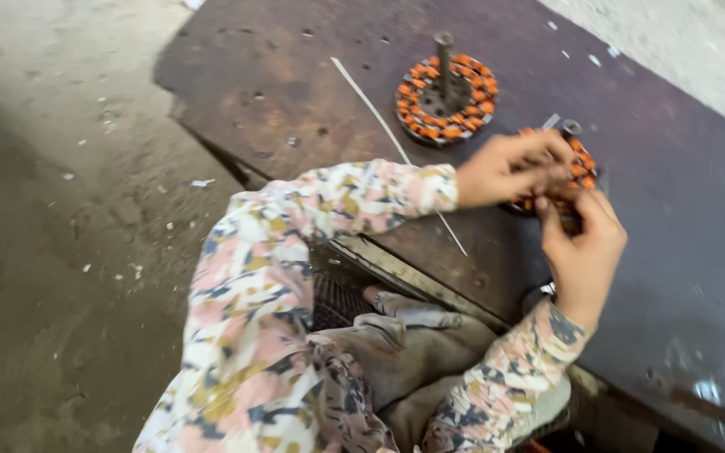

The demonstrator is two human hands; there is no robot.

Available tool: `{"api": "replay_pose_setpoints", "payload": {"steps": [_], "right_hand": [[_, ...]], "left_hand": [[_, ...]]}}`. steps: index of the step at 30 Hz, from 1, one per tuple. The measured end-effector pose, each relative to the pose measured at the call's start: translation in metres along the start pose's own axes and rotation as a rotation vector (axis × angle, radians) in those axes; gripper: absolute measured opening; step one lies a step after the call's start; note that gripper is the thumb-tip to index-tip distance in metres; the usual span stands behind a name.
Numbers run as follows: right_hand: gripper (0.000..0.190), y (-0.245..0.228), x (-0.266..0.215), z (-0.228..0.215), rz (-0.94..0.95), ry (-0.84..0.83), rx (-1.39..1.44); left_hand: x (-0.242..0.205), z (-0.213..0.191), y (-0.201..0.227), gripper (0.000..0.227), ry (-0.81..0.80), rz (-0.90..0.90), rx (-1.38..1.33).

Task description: The person uses shears to trim protruding copper wires from two stator coils placed on a metal workbench. The person repeatedly picks up the shears, cuts the wires, and sets the shears down, working on both coils.

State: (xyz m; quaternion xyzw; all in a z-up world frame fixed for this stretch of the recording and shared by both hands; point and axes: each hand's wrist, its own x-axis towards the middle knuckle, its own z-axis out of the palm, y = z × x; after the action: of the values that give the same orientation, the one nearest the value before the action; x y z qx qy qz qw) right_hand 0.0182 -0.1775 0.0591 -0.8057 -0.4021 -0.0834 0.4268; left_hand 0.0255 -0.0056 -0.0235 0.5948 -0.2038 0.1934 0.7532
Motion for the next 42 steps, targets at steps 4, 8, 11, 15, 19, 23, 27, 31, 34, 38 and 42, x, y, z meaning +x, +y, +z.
{"api": "replay_pose_setpoints", "payload": {"steps": [4, 8, 11, 15, 19, 23, 27, 31, 34, 38, 42], "right_hand": [[0.010, -0.001, 0.006, -0.003, 0.083, 0.039, -0.024], [0.007, 0.005, -0.008, -0.009, 0.124, 0.087, 0.078], [0.007, 0.005, -0.015, -0.014, 0.200, 0.182, 0.418], [0.008, 0.004, -0.023, -0.029, 0.184, 0.281, 0.547], [0.009, 0.001, -0.025, -0.039, 0.171, 0.343, 0.515], [0.010, -0.008, -0.022, -0.042, 0.160, 0.298, 0.426], [0.009, -0.012, -0.017, -0.041, 0.027, 0.235, 0.307], [0.007, -0.020, -0.020, -0.046, -0.047, 0.173, 0.281], [0.009, -0.026, -0.020, -0.050, -0.053, 0.169, 0.275], [0.010, -0.029, -0.020, -0.055, -0.081, 0.179, 0.272], [0.007, -0.029, -0.025, -0.055, -0.054, 0.192, 0.312]], "left_hand": [[0.000, -0.012, 0.005, 0.018, 0.021, 0.001, 0.031], [-0.008, -0.007, 0.006, 0.015, -0.010, 0.037, 0.002], [-0.004, -0.018, 0.023, 0.018, -0.082, 0.030, 0.106], [0.007, -0.032, 0.043, 0.045, -0.292, 0.241, 0.594], [0.010, -0.023, 0.050, 0.058, -0.373, 0.437, 0.886], [0.008, -0.014, 0.059, 0.043, -0.391, 0.287, 0.922], [0.006, -0.005, 0.061, 0.024, -0.347, 0.146, 0.934], [-0.004, -0.004, 0.055, 0.016, -0.319, 0.140, 0.926], [-0.004, -0.005, 0.049, 0.015, -0.304, 0.187, 0.938], [-0.007, -0.006, 0.047, 0.013, -0.298, 0.182, 0.911], [-0.006, -0.003, 0.050, 0.011, -0.295, 0.171, 0.890]]}}
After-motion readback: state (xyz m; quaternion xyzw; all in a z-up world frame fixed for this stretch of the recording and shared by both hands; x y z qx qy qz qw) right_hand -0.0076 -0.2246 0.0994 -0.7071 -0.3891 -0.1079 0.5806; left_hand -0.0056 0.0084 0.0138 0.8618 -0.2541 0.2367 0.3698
